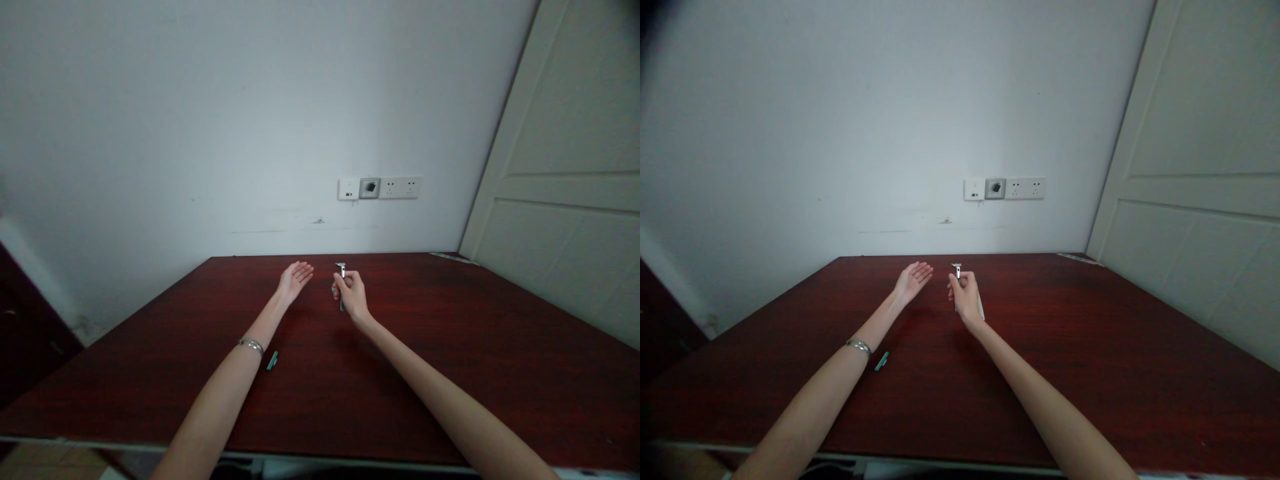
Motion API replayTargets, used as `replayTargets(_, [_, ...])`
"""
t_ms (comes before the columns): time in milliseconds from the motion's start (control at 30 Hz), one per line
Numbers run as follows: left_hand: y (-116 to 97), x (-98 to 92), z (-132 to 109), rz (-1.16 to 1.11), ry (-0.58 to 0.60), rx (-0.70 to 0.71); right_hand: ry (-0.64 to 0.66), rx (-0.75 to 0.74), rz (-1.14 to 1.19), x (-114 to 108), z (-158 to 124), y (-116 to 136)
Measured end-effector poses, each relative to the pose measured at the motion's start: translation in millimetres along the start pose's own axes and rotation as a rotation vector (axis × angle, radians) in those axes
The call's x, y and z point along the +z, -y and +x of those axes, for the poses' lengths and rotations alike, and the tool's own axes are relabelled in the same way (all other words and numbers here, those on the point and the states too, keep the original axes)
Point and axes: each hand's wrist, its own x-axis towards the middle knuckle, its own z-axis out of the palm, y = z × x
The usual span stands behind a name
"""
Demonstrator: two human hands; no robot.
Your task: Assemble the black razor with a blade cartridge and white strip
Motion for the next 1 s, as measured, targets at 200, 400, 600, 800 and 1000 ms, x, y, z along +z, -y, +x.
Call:
replayTargets(200, [-34, -1.9, -13, 0.777, 0.329, 0.013, 0.032, -0.003, 0.025, -6, 6, 9])
replayTargets(400, [-78, -8.0, -66, 1.459, 0.75, 0.182, 0.027, -0.024, 0.054, -9, 9, 21])
replayTargets(600, [-94, -13.3, -125, 1.892, 0.945, 0.071, 0.021, -0.036, 0.061, -11, 13, 20])
replayTargets(800, [-82, -30.9, -133, 1.969, 1.001, -0.045, 0.022, -0.007, 0.072, -11, 13, 17])
replayTargets(1000, [-76, -34.9, -135, 1.959, 0.999, -0.058, 0.034, 0.004, 0.078, -11, 13, 17])
